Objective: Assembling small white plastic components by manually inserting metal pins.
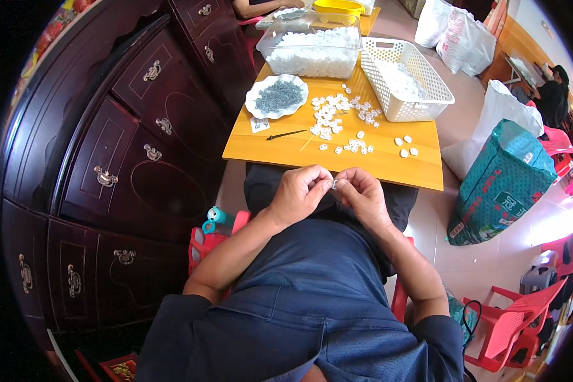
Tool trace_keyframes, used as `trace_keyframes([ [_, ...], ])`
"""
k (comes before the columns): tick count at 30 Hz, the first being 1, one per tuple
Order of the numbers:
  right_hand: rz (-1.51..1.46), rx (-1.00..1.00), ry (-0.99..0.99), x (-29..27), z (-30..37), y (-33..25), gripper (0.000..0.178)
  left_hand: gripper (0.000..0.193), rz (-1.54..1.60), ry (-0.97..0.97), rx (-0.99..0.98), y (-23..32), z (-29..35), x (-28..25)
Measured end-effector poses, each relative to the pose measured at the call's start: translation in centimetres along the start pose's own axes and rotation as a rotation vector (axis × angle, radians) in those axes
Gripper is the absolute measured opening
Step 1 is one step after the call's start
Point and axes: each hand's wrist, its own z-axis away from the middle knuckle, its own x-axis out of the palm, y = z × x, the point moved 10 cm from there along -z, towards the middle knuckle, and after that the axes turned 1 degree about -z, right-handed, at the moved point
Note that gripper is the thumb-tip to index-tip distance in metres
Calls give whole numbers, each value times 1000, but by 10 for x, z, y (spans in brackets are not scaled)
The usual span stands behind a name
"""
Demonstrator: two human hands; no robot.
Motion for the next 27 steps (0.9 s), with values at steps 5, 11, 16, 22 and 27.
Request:
trace_keyframes([
  [5, 0, 1, 15, -2, 0, 4, 6, 2, -76, 13, 25, 4, -1, -1],
  [11, 5, 12, 35, -4, -1, 4, 7, 6, -32, -21, -51, -11, -3, 3],
  [16, -31, 1, 69, -10, -4, -2, 8, 10, 253, -77, -196, -38, -9, 8],
  [22, -103, 14, 166, -35, -6, -4, 9, 19, -101, -24, -146, -51, -42, -6],
  [27, -146, -49, 261, -58, -10, -10, 9, 19, -337, -59, 74, -54, -92, 13],
])
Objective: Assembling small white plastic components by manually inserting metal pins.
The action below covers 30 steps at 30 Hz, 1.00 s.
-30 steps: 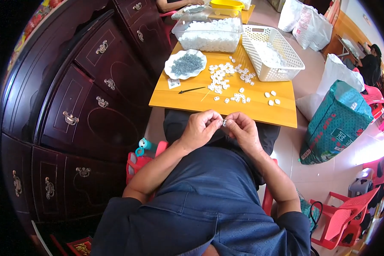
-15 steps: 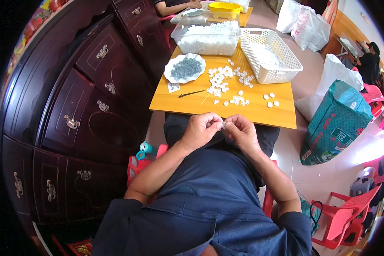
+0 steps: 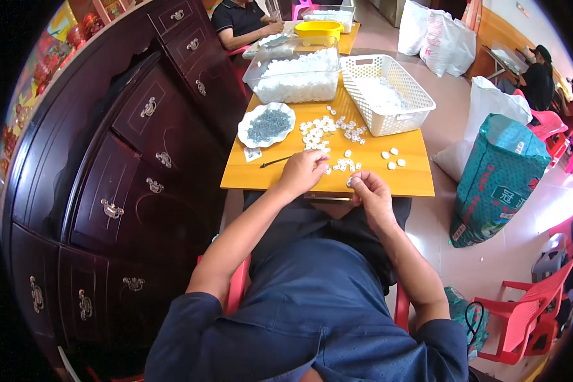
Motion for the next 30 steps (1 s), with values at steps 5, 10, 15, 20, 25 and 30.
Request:
trace_keyframes([
  [5, -36, 6, 79, -24, -10, 1, 10, 25, -248, -48, 42, 3, -50, 33],
  [10, -47, -5, 77, -26, -13, -1, 9, 22, -330, -183, -48, -6, -72, 64],
  [15, -45, -28, 65, -26, -17, 0, 8, 15, -370, -203, -76, -10, -81, 76],
  [20, -22, -19, 70, -25, -15, 0, 10, 13, -380, -239, -150, -14, -89, 81],
  [25, 7, -40, 75, -26, -13, -3, 11, 11, -232, -126, -102, -11, -88, 73],
  [30, -4, -37, 90, -27, -13, -4, 9, 14, 32, 75, 0, 9, -69, 18],
])
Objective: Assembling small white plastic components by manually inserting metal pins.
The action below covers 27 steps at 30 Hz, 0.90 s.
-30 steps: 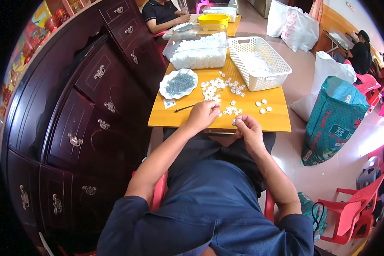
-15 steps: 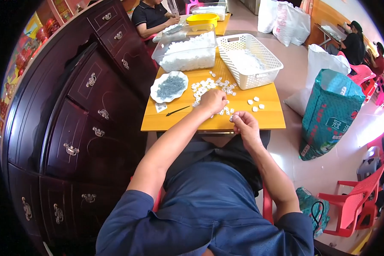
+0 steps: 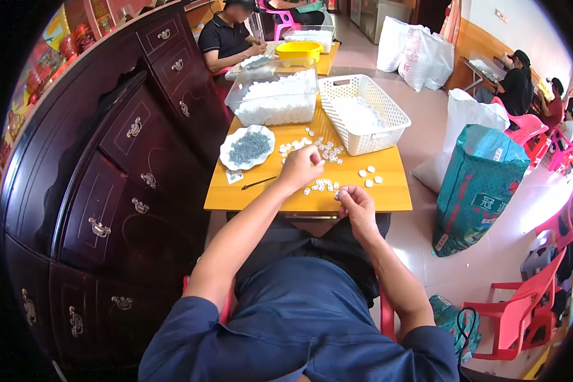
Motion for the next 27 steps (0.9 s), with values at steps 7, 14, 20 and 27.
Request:
trace_keyframes([
  [7, -30, 36, -2, 4, -1, 6, 9, 6, 318, -82, -128, -6, 87, -15],
  [14, -363, 151, 1, 18, 3, 30, 10, 5, 349, -208, -10, 56, 124, 23],
  [20, -435, 192, -20, 15, 5, 36, 7, 6, 206, -147, 203, 93, 124, 26],
  [27, -414, 147, 17, 24, 9, 20, 11, 6, 494, -219, -68, 61, 136, 31],
])
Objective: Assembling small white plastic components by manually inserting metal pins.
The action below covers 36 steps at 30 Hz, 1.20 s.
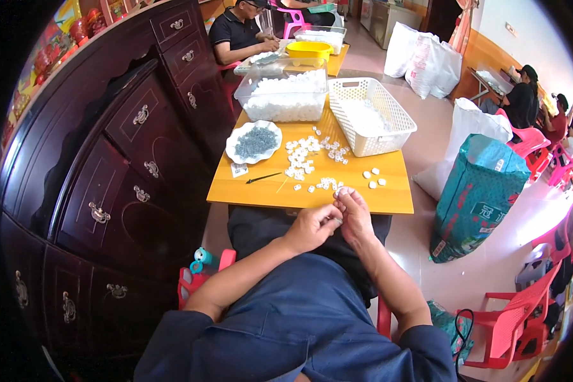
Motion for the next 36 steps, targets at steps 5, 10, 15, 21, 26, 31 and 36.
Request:
trace_keyframes([
  [5, 160, -41, -82, 6, 1, -4, 9, 14, 112, 176, -61, -18, 4, -47],
  [10, 374, -87, -145, 16, 5, -3, 8, 16, 116, 291, -88, -15, 10, -74],
  [15, 429, -62, -169, 19, 10, 3, 9, 14, 177, 351, -43, -21, 13, -81],
  [21, 453, -42, -189, 19, 12, 3, 10, 13, 137, 308, -78, -24, 16, -79],
  [26, 506, 2, -190, 13, 9, 8, 11, 14, 82, 293, -63, -24, 15, -77],
  [31, 504, -20, -203, 17, 9, 4, 11, 15, 96, 331, -47, -20, 12, -79],
  [36, 513, -25, -220, 16, 7, 6, 10, 17, 88, 313, -35, -21, 14, -79],
])
